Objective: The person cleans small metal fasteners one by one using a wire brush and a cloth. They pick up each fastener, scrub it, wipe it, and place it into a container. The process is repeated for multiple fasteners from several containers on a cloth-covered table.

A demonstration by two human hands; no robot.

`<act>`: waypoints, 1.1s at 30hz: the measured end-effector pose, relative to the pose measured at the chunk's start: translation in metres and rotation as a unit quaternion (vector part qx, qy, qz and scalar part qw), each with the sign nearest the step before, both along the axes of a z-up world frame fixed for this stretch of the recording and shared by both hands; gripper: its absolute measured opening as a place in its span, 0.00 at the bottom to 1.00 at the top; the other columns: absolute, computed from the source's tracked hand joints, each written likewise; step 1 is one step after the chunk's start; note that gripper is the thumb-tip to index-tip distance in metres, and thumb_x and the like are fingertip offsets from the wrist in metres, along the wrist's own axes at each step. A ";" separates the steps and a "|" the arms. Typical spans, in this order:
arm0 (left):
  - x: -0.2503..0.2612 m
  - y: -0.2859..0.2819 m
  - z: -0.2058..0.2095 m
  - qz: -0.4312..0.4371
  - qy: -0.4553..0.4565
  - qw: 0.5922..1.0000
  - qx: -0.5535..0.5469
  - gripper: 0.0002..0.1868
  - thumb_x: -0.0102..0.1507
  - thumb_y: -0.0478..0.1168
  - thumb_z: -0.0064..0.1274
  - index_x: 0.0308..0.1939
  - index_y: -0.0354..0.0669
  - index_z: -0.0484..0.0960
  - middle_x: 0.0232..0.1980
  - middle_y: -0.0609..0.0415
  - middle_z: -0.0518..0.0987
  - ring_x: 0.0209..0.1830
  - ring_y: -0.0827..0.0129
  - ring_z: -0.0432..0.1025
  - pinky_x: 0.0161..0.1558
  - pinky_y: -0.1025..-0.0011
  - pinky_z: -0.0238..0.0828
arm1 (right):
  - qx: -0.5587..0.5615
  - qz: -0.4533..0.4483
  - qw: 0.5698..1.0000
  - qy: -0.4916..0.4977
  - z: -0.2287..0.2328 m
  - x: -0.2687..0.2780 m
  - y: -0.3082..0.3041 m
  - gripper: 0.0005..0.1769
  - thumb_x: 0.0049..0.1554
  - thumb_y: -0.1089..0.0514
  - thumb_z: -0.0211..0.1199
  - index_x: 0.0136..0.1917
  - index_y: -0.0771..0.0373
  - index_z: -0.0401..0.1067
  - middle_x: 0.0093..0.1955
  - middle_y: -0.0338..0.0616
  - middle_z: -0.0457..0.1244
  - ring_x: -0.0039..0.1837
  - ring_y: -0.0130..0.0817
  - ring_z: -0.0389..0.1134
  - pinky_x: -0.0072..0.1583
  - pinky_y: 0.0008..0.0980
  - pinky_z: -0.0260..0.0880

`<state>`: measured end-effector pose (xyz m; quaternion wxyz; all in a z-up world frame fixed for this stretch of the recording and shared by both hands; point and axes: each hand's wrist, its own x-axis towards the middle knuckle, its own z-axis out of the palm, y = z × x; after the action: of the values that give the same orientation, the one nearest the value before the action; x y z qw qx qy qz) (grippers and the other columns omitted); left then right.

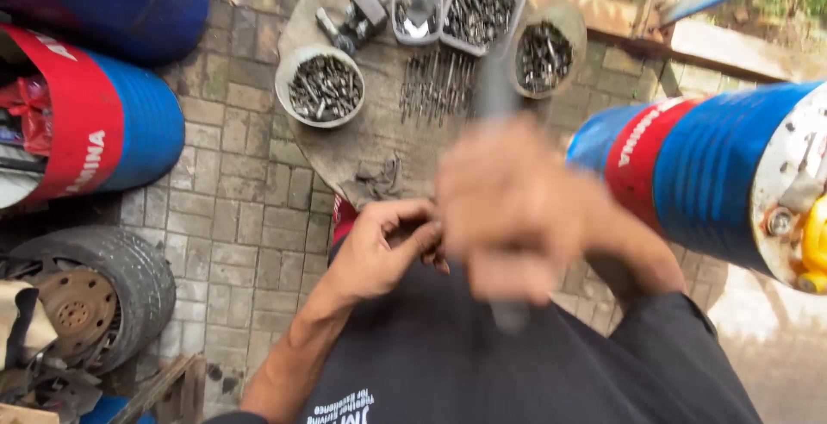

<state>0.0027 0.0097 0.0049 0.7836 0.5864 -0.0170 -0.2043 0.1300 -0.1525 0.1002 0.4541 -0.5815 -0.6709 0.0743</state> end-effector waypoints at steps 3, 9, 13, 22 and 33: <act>-0.010 -0.004 -0.016 0.007 -0.041 0.997 0.072 0.11 0.64 0.33 0.48 0.26 0.48 0.72 0.29 0.71 0.68 0.33 0.85 0.60 0.33 0.77 0.59 | -0.029 0.096 0.990 0.095 -0.014 -0.015 0.001 0.23 0.66 0.53 0.38 0.29 0.59 0.55 0.28 0.46 0.51 0.33 0.48 0.53 0.42 0.47 0.54; -0.012 -0.011 -0.022 0.018 -0.029 0.999 0.023 0.21 0.69 0.54 0.48 0.44 0.39 0.82 0.39 0.65 0.78 0.41 0.82 0.67 0.41 0.78 0.67 | 0.030 0.138 0.986 0.089 -0.005 -0.019 -0.008 0.22 0.66 0.57 0.37 0.30 0.60 0.52 0.29 0.45 0.47 0.33 0.49 0.51 0.41 0.44 0.50; -0.014 -0.021 -0.003 0.034 0.002 0.999 -0.012 0.11 0.71 0.37 0.44 0.33 0.40 0.72 0.24 0.51 0.76 0.23 0.68 0.76 0.30 0.77 0.71 | 0.016 -0.116 0.993 -0.031 -0.034 0.000 -0.019 0.15 0.58 0.61 0.46 0.30 0.59 0.53 0.30 0.41 0.45 0.32 0.42 0.46 0.37 0.45 0.47; -0.021 -0.043 0.006 0.198 -0.036 0.977 0.069 0.06 0.68 0.39 0.53 0.41 0.39 0.78 0.35 0.59 0.76 0.32 0.79 0.69 0.35 0.82 0.65 | 0.204 -0.301 0.932 -0.013 -0.055 -0.023 -0.021 0.19 0.51 0.75 0.48 0.23 0.64 0.50 0.25 0.48 0.56 0.27 0.44 0.57 0.33 0.39 0.53; -0.021 -0.050 -0.008 0.176 -0.045 0.983 -0.038 0.09 0.69 0.33 0.52 0.41 0.27 0.82 0.27 0.42 0.81 0.24 0.70 0.76 0.29 0.75 0.77 | 0.243 -0.203 0.944 0.094 -0.049 -0.012 -0.038 0.21 0.44 0.75 0.54 0.20 0.59 0.50 0.22 0.47 0.50 0.22 0.40 0.52 0.29 0.41 0.52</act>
<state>-0.0187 -0.0399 -0.0033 0.8275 0.5586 0.0431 -0.0357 0.1175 -0.1907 0.0511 0.6483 -0.5673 -0.4908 -0.1304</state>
